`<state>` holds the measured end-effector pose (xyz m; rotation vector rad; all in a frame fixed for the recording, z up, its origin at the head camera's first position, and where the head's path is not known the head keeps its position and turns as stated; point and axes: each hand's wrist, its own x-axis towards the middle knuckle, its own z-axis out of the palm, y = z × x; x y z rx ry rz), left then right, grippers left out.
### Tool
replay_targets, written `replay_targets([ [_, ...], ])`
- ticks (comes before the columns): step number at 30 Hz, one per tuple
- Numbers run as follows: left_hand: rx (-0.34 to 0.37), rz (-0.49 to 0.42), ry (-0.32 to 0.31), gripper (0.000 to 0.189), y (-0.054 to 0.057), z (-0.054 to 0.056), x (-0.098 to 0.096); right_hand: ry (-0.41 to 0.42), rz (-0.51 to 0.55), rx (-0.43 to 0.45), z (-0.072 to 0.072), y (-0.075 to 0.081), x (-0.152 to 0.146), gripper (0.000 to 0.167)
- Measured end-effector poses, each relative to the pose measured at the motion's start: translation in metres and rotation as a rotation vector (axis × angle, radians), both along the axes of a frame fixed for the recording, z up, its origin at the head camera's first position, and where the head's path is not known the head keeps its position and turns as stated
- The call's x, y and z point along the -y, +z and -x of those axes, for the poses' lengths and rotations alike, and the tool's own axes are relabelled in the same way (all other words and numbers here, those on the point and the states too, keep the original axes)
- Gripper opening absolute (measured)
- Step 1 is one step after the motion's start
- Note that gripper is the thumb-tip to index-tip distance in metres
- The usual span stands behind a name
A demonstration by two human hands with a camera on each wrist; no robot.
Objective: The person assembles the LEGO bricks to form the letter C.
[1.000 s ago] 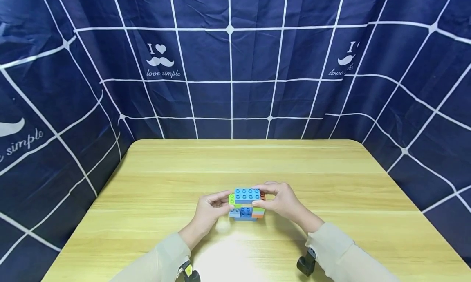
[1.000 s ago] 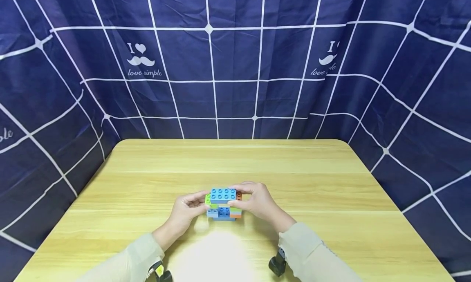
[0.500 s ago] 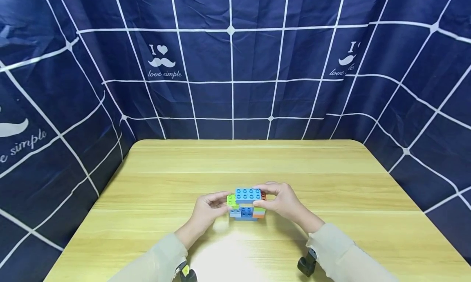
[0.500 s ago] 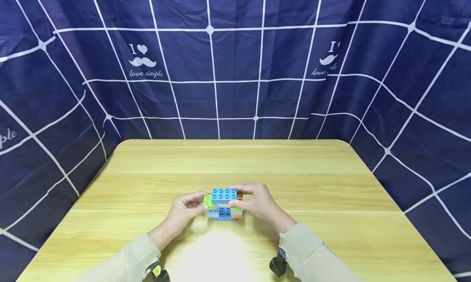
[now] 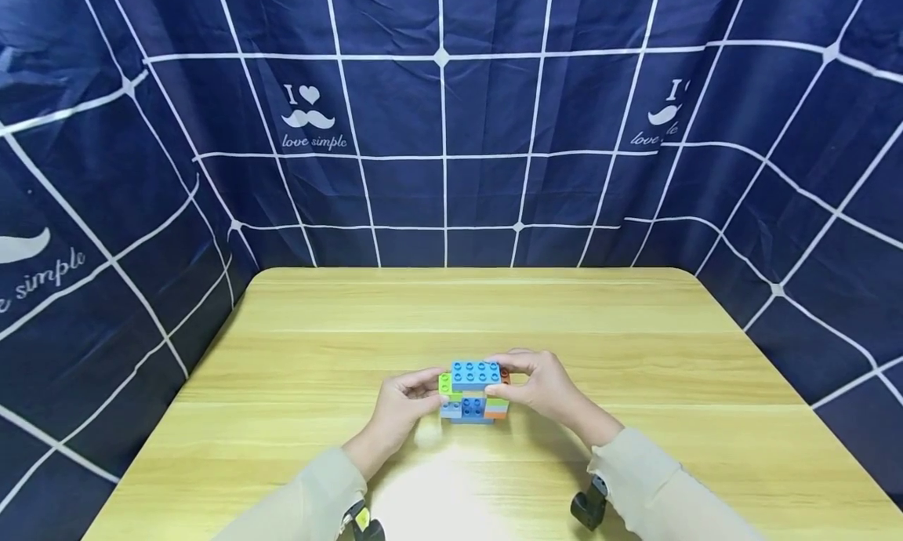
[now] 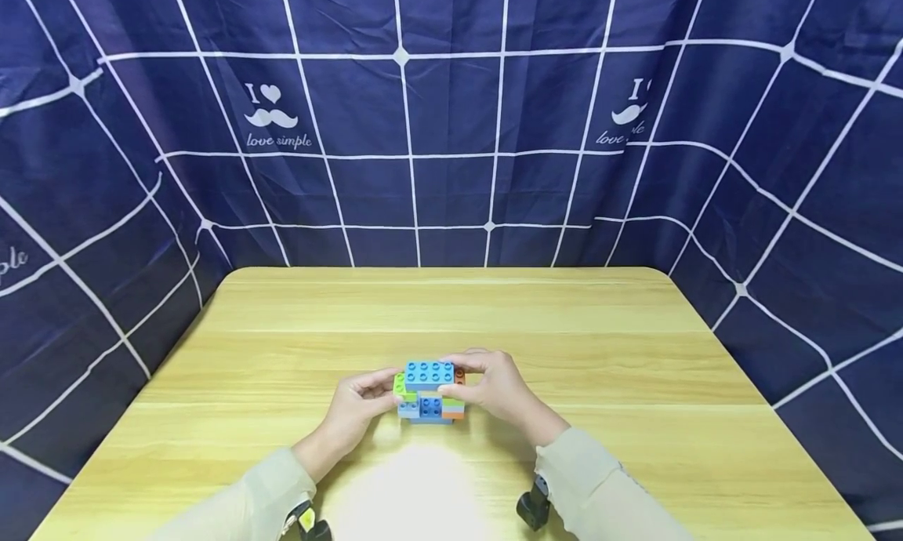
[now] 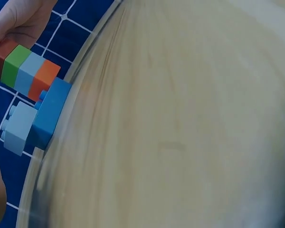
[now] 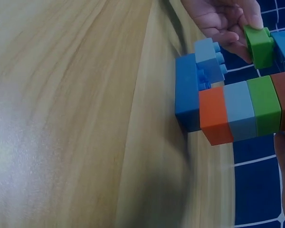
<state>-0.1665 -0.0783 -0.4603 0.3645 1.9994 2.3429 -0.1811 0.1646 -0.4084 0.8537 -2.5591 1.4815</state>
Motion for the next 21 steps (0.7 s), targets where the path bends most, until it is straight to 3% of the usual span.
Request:
replay_targets([
  [18, -0.026, -0.05, 0.037, 0.041, -0.0022, -0.0032, 0.0003, 0.009, -0.011, -0.017, 0.0035, -0.0001, 0.0025, 0.034],
  [21, -0.004, -0.071, 0.042, 0.041, -0.0028, -0.0025, -0.0017, 0.008, -0.005, -0.015, 0.003, 0.0005, 0.0022, 0.035],
])
